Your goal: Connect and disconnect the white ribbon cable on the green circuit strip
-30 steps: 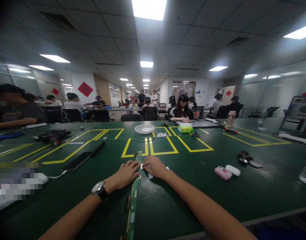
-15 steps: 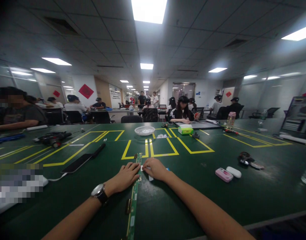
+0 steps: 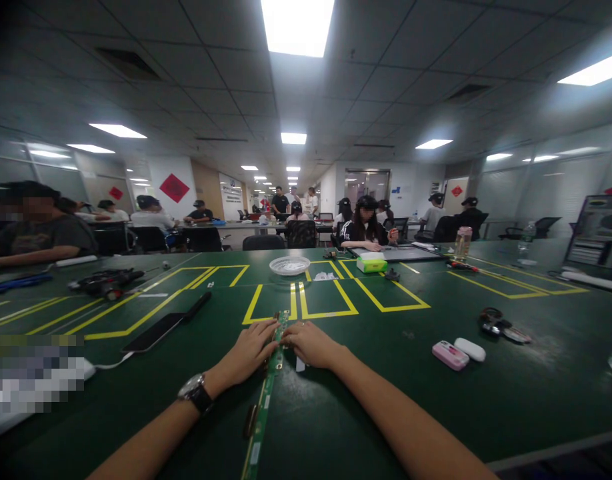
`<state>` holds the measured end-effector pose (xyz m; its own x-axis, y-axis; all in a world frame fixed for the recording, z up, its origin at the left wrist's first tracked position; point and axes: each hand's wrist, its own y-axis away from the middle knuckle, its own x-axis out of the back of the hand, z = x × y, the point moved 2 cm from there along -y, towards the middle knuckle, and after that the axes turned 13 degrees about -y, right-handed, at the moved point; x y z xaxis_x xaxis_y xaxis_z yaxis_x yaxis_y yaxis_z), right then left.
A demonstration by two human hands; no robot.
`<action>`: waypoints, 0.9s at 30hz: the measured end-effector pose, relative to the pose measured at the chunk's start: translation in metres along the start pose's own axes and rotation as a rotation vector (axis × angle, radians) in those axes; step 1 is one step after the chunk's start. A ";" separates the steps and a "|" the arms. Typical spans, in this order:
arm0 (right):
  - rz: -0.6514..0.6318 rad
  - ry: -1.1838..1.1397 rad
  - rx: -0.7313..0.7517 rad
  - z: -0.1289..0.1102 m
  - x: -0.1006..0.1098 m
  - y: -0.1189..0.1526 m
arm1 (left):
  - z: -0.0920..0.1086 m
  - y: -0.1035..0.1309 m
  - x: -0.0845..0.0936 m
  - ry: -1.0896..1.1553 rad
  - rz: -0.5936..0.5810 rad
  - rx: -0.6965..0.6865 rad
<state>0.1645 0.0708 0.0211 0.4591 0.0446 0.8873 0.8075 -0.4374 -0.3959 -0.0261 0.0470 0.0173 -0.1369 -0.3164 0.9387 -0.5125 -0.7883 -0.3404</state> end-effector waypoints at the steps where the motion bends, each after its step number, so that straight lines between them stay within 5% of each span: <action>1: -0.010 0.014 -0.019 0.004 -0.001 0.001 | -0.001 0.000 0.000 0.000 0.030 0.017; 12: 0.159 0.339 -0.760 0.084 0.036 0.051 | 0.001 0.003 0.004 -0.004 0.005 0.031; 27: 0.088 0.235 -0.751 0.103 0.027 0.060 | 0.003 0.004 0.004 0.011 -0.046 0.031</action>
<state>0.2631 0.1380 -0.0031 0.3515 -0.1727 0.9201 0.2678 -0.9232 -0.2756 -0.0265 0.0409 0.0193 -0.1235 -0.2733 0.9540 -0.4919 -0.8180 -0.2981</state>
